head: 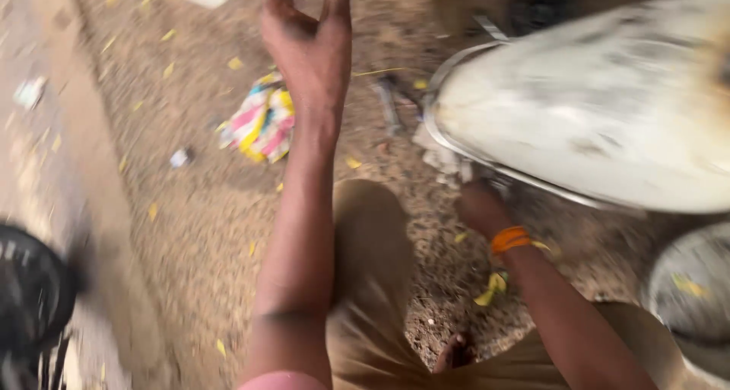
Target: Apply red mechanical grease to a motorcycle part and a fuel tank neck.
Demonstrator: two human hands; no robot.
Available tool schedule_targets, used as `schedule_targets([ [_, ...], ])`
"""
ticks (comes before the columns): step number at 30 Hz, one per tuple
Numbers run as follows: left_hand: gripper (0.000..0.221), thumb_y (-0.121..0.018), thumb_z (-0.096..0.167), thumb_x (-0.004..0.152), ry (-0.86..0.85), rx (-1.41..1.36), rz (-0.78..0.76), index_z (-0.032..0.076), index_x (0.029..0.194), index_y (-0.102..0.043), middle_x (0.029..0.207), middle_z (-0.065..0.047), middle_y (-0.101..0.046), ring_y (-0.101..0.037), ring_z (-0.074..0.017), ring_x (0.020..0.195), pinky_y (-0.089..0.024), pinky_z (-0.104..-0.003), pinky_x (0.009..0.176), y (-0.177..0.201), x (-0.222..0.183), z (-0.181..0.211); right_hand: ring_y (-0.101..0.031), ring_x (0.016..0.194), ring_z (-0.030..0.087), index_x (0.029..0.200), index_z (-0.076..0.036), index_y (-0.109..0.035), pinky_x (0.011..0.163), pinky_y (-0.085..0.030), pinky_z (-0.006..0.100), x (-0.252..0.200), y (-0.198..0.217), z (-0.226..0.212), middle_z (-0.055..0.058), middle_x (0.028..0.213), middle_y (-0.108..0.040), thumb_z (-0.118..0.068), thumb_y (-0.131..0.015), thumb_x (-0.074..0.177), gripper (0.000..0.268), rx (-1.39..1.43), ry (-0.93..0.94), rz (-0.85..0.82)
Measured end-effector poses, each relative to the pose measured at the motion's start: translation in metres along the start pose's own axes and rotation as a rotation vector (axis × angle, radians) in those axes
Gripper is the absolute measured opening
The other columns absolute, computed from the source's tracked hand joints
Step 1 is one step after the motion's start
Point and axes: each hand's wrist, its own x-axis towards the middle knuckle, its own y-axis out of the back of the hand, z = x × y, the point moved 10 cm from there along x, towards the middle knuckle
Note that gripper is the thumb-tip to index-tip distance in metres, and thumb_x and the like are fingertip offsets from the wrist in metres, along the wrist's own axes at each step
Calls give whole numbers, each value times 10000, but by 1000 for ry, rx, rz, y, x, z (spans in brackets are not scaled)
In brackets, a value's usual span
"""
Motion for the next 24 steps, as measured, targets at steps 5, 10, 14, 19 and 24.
schedule_targets([
  [5,317,-822,224,975,-209,350,3,32,1206,-719,1138,-116,-769,-717,-244,1035,-572,-382,933,120,-20,-71,-673,1069,420,1335,21,-598,930,-551,505,21,-5,6,292,1232,-662,-202,-672,889,505,111,82,141],
  [10,327,-744,210,959,407,572,-91,46,1237,-687,1132,-124,-757,-744,-264,1009,-569,-407,893,171,-102,-208,-707,1014,342,1290,-90,-617,899,-573,473,-33,-32,24,196,1149,-705,-188,-573,941,365,-27,-107,-393],
  [14,360,-743,267,891,624,694,-232,104,1209,-699,1062,-108,-772,-726,-292,978,-556,-453,820,147,-188,-363,-723,1083,301,1265,-111,-660,963,-582,442,-75,-38,58,148,1190,-726,-298,-589,966,360,-48,-184,-529],
  [19,1174,-848,715,689,1070,738,-76,-8,1476,-362,1463,-289,-462,-463,-442,1344,-395,-541,1085,116,-211,-473,-740,1114,353,1284,-170,-647,997,-586,469,-89,-16,106,166,1172,-775,-365,-586,966,378,-69,-444,-472],
  [24,1352,-801,822,668,1285,782,17,-8,1562,-222,1575,-289,-321,-294,-468,1455,-254,-662,1151,116,-211,-505,-739,1015,365,1277,-142,-615,913,-588,494,-109,19,79,176,1056,-770,-387,-589,963,400,-254,-514,-441],
])
